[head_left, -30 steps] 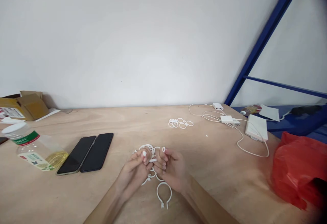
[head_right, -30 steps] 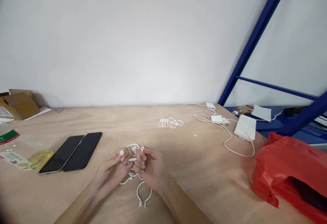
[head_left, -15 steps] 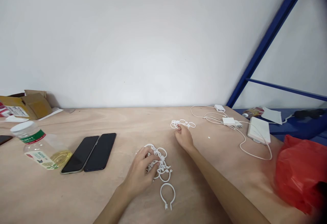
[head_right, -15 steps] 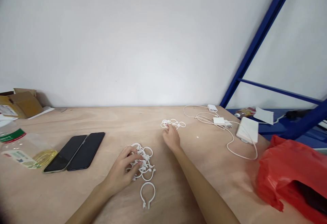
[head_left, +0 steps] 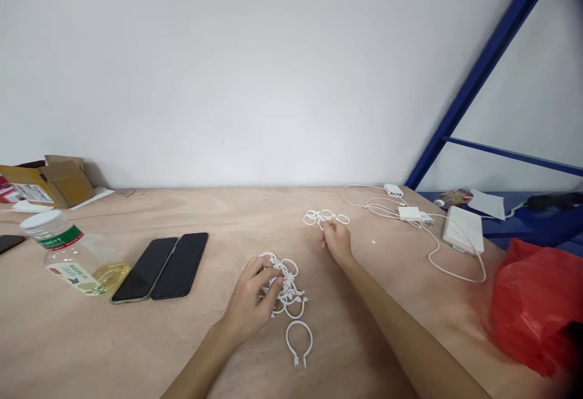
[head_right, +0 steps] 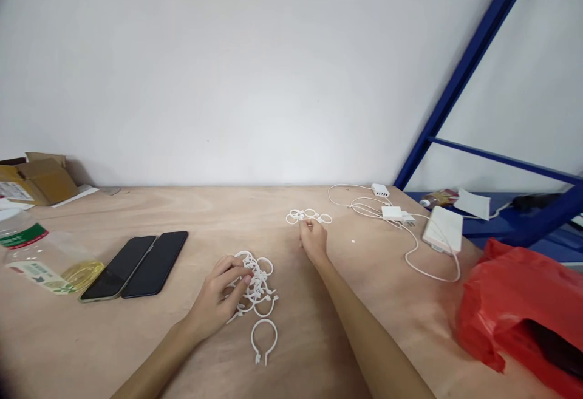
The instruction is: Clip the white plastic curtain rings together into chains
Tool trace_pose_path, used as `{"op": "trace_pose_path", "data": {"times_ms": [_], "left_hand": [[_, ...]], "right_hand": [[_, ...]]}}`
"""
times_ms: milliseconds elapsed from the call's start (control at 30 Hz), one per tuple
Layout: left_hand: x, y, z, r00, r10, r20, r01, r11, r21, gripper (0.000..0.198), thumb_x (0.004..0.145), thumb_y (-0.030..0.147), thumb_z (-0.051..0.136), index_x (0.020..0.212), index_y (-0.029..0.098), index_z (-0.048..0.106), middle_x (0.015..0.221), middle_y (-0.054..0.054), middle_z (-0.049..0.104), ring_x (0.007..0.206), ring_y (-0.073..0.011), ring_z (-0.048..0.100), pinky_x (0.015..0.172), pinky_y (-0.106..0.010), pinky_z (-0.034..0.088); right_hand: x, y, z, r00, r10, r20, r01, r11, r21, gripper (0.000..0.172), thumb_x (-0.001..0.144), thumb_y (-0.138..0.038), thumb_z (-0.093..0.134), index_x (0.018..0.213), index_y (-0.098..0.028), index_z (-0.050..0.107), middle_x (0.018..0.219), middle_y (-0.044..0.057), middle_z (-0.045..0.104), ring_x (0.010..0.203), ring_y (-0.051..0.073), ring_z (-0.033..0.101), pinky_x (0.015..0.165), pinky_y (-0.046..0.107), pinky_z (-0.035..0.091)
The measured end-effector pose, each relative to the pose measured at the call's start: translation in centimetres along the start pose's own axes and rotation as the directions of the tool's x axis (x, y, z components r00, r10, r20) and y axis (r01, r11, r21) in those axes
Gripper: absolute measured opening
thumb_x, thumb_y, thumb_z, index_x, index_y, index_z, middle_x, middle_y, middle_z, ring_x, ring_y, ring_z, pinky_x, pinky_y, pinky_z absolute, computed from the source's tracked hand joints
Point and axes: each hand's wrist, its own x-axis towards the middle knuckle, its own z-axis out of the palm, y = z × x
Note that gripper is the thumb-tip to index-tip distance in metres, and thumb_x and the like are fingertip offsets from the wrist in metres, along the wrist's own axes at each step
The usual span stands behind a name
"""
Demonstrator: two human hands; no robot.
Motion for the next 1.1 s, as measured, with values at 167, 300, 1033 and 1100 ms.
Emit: {"op": "trace_pose_path", "data": {"times_ms": [167, 300, 1033, 1100], "left_hand": [[0.1, 0.1, 0.1, 1.000, -0.017, -0.017, 0.016, 0.999, -0.035, 0.022, 0.092, 0.024, 0.045, 0.090, 0.019, 0.066, 0.090, -0.008, 0.060, 0.089, -0.0191, 0.055, 0.079, -0.033, 0.045], [0.1, 0.4, 0.1, 0.996, -0.072, -0.045, 0.068, 0.994, -0.080, 0.023, 0.093, 0.028, 0.045, 0.094, 0.019, 0.066, 0.092, -0.007, 0.063, 0.091, -0.0191, 0.057, 0.082, -0.031, 0.045], [0.4, 1.2, -0.5, 0.911, -0.364, 0.191, 0.388, 0.605, -0.695, 0.023, 0.079, 0.038, 0.064, 0.079, 0.016, 0.059, 0.076, -0.001, 0.054, 0.068, -0.0139, 0.050, 0.063, -0.026, 0.040], [0.6, 1.5, -0.5, 0.888, -0.351, 0.298, 0.446, 0.497, -0.745, 0.024, 0.082, 0.038, 0.062, 0.075, 0.015, 0.057, 0.072, -0.002, 0.056, 0.065, -0.0134, 0.052, 0.064, -0.026, 0.041]], "right_hand": [[-5.1, -1.4, -0.1, 0.965, 0.053, 0.256, -0.174, 0.861, 0.478, 0.048, 0.078, -0.069, 0.038, 0.069, -0.022, 0.042, 0.055, 0.001, 0.059, 0.041, 0.016, 0.056, 0.040, 0.024, 0.037], [-9.7, -2.6, 1.0, 0.886, -0.065, 0.459, -0.278, 0.716, 0.640, 0.052, 0.075, -0.071, 0.046, 0.070, -0.020, 0.047, 0.061, 0.001, 0.059, 0.044, 0.012, 0.055, 0.040, 0.021, 0.033], [-12.8, -4.8, 0.4, 0.697, -0.164, 0.698, -0.436, 0.676, 0.594, 0.017, 0.070, -0.030, 0.062, 0.064, -0.015, 0.061, 0.060, -0.003, 0.043, 0.046, 0.005, 0.032, 0.040, 0.021, 0.019], [-12.8, -4.7, 0.4, 0.656, -0.151, 0.740, -0.502, 0.644, 0.577, 0.017, 0.070, -0.031, 0.061, 0.064, -0.016, 0.057, 0.052, -0.004, 0.043, 0.042, 0.005, 0.031, 0.040, 0.021, 0.016]]}}
